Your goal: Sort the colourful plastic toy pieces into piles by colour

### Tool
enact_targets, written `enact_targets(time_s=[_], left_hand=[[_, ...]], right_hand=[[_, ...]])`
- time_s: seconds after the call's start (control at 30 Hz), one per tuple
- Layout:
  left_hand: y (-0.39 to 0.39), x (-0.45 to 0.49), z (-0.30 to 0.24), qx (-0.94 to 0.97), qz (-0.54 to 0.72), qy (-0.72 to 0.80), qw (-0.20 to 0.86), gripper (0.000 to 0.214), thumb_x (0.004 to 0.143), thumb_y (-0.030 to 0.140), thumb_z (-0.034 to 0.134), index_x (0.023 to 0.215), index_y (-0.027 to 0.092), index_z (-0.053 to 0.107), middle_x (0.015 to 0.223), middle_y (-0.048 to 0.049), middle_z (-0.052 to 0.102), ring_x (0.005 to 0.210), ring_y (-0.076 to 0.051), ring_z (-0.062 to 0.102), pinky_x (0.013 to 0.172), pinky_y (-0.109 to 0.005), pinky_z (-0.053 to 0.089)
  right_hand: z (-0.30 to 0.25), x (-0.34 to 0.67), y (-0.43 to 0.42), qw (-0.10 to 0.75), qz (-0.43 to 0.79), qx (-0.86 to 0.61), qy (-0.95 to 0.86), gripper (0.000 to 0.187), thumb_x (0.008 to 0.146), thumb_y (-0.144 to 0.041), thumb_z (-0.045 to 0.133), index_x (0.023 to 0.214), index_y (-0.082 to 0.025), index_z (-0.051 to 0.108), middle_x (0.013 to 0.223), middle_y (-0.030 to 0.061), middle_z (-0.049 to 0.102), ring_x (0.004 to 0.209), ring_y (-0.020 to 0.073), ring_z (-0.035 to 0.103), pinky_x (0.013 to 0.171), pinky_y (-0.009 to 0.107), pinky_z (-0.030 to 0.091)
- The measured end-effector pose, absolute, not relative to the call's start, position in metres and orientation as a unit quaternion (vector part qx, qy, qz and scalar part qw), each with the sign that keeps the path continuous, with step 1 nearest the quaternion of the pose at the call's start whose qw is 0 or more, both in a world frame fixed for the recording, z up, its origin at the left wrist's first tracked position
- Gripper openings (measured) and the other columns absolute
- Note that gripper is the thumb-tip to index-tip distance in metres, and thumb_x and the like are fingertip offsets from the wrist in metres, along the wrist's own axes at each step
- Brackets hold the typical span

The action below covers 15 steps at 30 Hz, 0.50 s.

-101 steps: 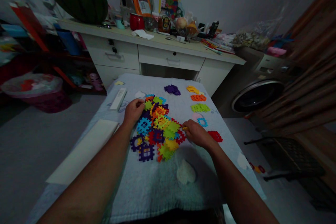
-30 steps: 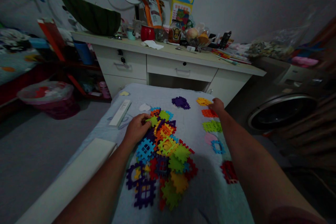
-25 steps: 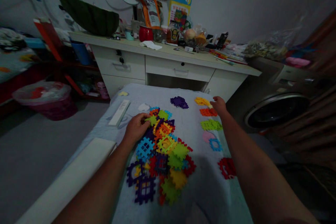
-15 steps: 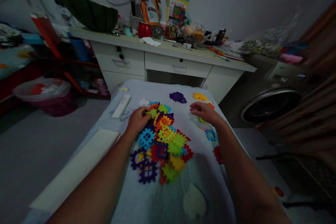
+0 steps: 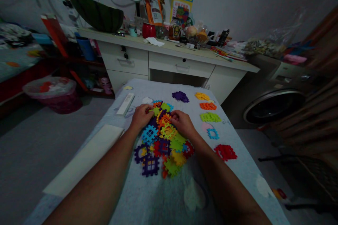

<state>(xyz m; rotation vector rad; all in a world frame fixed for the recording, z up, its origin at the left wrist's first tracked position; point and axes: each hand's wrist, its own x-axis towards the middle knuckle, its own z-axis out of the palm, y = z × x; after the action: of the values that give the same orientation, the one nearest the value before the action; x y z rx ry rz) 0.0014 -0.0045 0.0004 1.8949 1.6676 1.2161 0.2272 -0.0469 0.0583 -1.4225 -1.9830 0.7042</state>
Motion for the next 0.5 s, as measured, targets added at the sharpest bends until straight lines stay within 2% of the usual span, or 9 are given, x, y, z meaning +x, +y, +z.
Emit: enact_targets(time_s=[0.13, 0.23, 0.37, 0.5], left_hand=[[-0.003, 0.001, -0.001, 0.673, 0.419, 0.587, 0.164, 0.024, 0.073, 0.029, 0.056, 0.092, 0.020, 0.068, 0.100, -0.0062, 0.068, 0.097, -0.024, 0.061, 0.092, -0.039, 0.047], [-0.003, 0.001, -0.002, 0.671, 0.418, 0.589, 0.165, 0.025, 0.073, 0.029, 0.056, 0.093, 0.020, 0.068, 0.101, -0.0065, 0.068, 0.096, -0.024, 0.062, 0.091, -0.039, 0.048], [-0.004, 0.002, -0.001, 0.667, 0.421, 0.590, 0.169, 0.024, 0.074, 0.030, 0.057, 0.092, 0.020, 0.068, 0.100, -0.0058, 0.068, 0.097, -0.025, 0.062, 0.091, -0.039, 0.048], [-0.004, 0.003, 0.000, 0.666, 0.421, 0.593, 0.168, 0.023, 0.073, 0.028, 0.057, 0.092, 0.022, 0.069, 0.099, -0.0049, 0.069, 0.097, -0.024, 0.062, 0.091, -0.040, 0.048]], right_hand=[[0.053, 0.229, -0.044, 0.319, 0.314, -0.520, -0.727, 0.024, 0.079, -0.018, 0.063, 0.103, -0.018, 0.065, 0.070, -0.0054, 0.055, 0.063, 0.0108, 0.050, 0.062, 0.023, 0.038], [0.052, 0.235, -0.043, 0.304, 0.307, -0.511, -0.743, 0.030, 0.081, -0.017, 0.057, 0.110, -0.018, 0.065, 0.072, -0.0043, 0.054, 0.064, 0.0116, 0.049, 0.063, 0.023, 0.039], [0.051, 0.242, -0.044, 0.243, 0.216, -0.491, -0.808, 0.047, 0.082, -0.014, 0.051, 0.128, -0.019, 0.060, 0.093, 0.0043, 0.058, 0.087, 0.0173, 0.053, 0.084, 0.030, 0.042], [0.048, 0.245, -0.042, 0.180, 0.159, -0.473, -0.848, 0.064, 0.078, -0.018, 0.057, 0.141, -0.020, 0.050, 0.123, 0.0112, 0.050, 0.112, 0.0244, 0.046, 0.100, 0.039, 0.037]])
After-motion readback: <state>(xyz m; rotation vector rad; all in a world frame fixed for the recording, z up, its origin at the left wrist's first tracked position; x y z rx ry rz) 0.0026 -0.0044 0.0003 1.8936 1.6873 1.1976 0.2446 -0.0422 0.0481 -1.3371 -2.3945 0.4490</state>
